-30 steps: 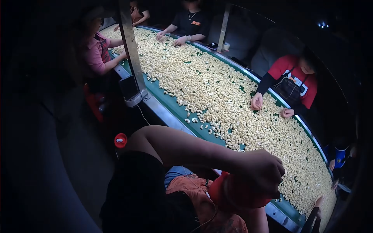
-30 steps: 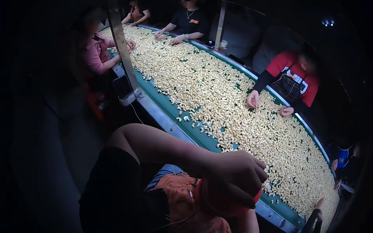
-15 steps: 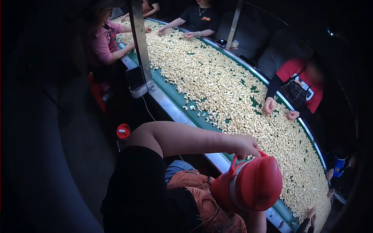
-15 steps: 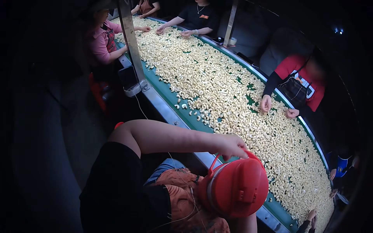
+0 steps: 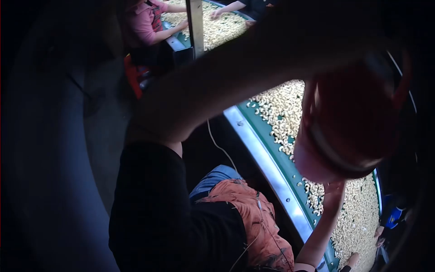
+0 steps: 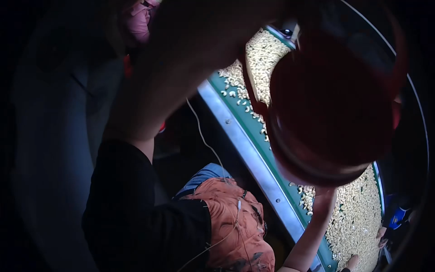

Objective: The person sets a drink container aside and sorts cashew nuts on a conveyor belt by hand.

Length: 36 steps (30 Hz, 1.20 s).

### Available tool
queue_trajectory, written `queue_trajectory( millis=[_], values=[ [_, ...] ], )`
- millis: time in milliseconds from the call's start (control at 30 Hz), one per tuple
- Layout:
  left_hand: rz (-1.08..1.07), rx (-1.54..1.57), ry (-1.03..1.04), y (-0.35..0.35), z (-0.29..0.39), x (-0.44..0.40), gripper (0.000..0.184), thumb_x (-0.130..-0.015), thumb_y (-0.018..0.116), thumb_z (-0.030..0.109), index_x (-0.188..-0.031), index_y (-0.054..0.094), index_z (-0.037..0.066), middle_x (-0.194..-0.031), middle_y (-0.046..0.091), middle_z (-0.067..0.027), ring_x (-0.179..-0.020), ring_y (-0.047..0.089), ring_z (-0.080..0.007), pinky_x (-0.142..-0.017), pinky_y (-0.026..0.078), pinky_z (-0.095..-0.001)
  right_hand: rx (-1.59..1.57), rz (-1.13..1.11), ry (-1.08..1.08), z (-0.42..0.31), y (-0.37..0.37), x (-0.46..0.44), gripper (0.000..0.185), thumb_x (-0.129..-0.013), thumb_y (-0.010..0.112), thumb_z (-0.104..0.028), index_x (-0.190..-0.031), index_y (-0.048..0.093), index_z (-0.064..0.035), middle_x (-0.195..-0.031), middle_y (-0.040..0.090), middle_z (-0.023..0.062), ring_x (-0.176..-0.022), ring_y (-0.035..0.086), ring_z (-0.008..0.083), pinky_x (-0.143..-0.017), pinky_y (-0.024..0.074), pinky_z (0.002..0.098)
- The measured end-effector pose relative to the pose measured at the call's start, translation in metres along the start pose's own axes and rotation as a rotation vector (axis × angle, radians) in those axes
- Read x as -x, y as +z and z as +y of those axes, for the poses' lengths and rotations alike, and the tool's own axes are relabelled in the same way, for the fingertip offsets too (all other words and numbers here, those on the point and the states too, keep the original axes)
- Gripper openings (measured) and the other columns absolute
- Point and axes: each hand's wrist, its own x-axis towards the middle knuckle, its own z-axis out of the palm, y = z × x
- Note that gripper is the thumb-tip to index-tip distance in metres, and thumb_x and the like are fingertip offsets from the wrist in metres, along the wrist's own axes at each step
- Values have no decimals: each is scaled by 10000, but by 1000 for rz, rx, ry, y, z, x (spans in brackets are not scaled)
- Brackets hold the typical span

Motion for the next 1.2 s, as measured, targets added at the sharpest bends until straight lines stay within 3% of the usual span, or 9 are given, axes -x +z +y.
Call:
queue_trajectory(
  millis=[133,300,533,767,900,933,1000,1067,1200],
  values=[
    [-238,-365,-71,-54,69,51,292,-783,635,163,-1028,570,18,-847,636,-66,-755,604,-114,-684,485,-238,67,59,133,-24,45,0,521,-926,331,-459,-1265,412,-73,-1154,538,66,-1046,507,171,-899,371,321],
    [-330,-661,-215,-91,110,60,295,-781,639,162,-1036,579,26,-857,634,-57,-775,603,-112,-698,486,-239,25,60,187,-28,36,6,510,-924,344,-461,-1233,447,-68,-1067,571,33,-989,522,146,-884,383,303],
    [55,-794,-575,-193,80,84,300,-778,645,162,-1047,591,38,-870,632,-45,-802,601,-109,-719,487,-240,32,57,184,-38,30,13,478,-926,371,-433,-1217,458,-65,-1015,572,20,-951,521,126,-868,397,292],
    [343,-664,-1323,-233,-50,295,297,-683,633,51,-968,601,-24,-755,600,-58,-660,555,-112,-606,456,-267,123,73,210,-42,40,18,459,-931,375,-410,-1218,454,-59,-1016,560,18,-949,514,123,-877,391,285],
    [511,-754,-1305,-201,-134,478,267,-684,627,73,-946,626,24,-754,631,-115,-660,615,-183,-605,478,-291,173,45,231,-48,37,24,456,-926,397,-401,-1216,456,-55,-1016,562,18,-949,515,121,-867,394,282],
    [608,-615,-1421,-186,-137,495,258,-681,628,103,-932,629,42,-710,633,-101,-611,616,-184,-589,477,-302,197,48,233,-50,36,26,455,-924,403,-400,-1215,457,-54,-1016,562,19,-948,515,119,-866,395,281],
    [724,-853,-1490,-167,-168,534,206,-678,622,107,-872,627,39,-647,626,-87,-465,580,-174,-483,464,-308,249,67,241,-45,40,24,454,-920,413,-397,-1213,459,-53,-1015,563,21,-947,515,116,-863,397,280],
    [1016,-759,-1645,-148,-163,521,175,-680,624,64,-848,610,17,-649,620,-96,-440,566,-164,-454,459,-288,264,62,242,-52,43,29,444,-917,426,-388,-1209,464,-55,-1002,564,23,-942,516,113,-859,397,279],
    [1309,-419,-1493,-138,-211,561,186,-713,586,-44,-899,585,-30,-654,598,-72,-493,560,-136,-457,453,-260,275,42,265,-54,42,40,433,-915,432,-378,-1211,466,-64,-1000,563,13,-940,516,110,-855,398,273]
  ],
)
